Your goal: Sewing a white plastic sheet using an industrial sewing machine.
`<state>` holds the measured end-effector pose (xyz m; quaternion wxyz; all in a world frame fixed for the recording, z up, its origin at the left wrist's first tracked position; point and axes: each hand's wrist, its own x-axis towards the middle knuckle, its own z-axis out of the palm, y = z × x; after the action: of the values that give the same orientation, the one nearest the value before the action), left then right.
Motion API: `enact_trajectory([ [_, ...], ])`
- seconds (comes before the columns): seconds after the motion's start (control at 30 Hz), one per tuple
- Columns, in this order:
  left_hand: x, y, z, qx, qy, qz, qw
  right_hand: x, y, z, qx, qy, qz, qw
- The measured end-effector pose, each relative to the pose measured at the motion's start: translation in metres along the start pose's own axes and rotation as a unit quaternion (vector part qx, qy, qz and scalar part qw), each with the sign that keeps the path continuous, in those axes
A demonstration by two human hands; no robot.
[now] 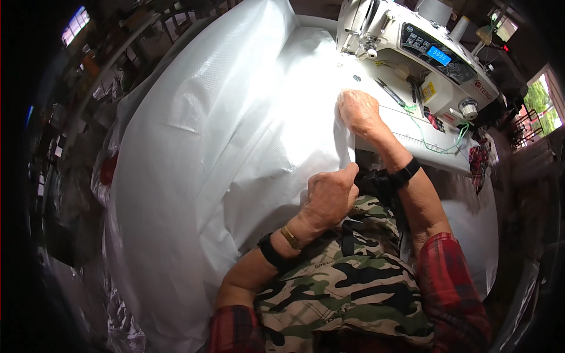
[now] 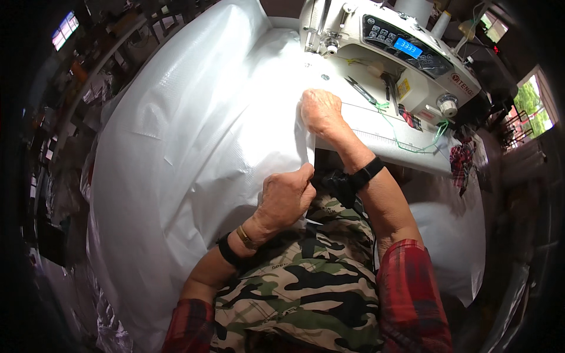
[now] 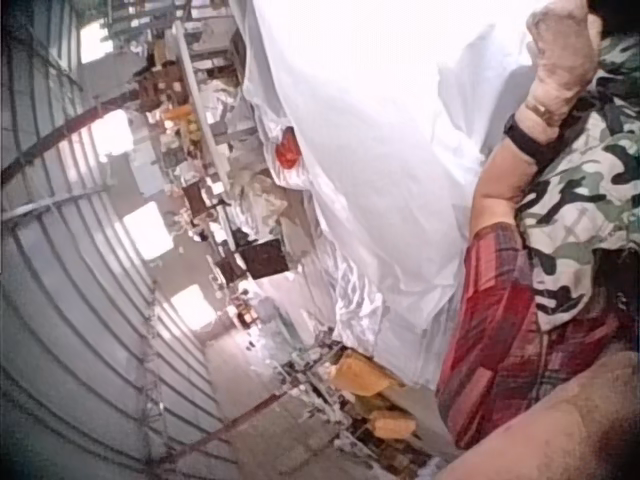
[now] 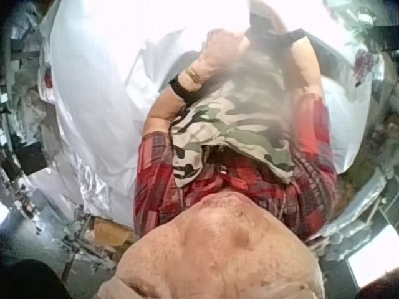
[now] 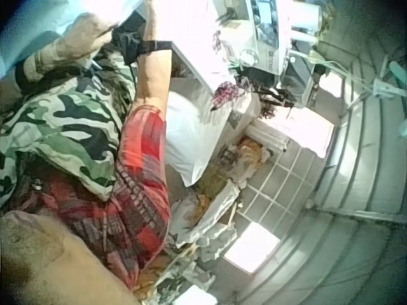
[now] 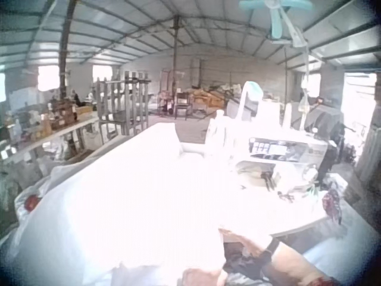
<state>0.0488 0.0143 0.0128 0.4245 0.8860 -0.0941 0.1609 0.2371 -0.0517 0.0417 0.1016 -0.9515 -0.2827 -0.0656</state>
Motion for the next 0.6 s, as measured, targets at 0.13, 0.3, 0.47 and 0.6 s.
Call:
enact_trajectory([
  [0.13, 0.007, -0.005, -0.006, 0.023, 0.004, 0.002, 1.000, 0.015, 0.000, 0.003, -0.020, -0.012, -0.003, 1.000],
  [0.3, 0.029, -0.016, -0.017, 0.065, 0.025, -0.029, 0.997, 0.045, -0.002, 0.008, -0.045, 0.002, -0.019, 0.999],
  [0.47, 0.047, -0.019, -0.015, 0.079, 0.035, -0.033, 0.996, 0.060, 0.001, 0.012, -0.041, 0.011, -0.016, 0.999],
  [0.6, 0.040, -0.015, -0.003, 0.074, 0.060, -0.037, 0.995, 0.039, 0.004, 0.007, -0.032, -0.013, -0.020, 0.999],
])
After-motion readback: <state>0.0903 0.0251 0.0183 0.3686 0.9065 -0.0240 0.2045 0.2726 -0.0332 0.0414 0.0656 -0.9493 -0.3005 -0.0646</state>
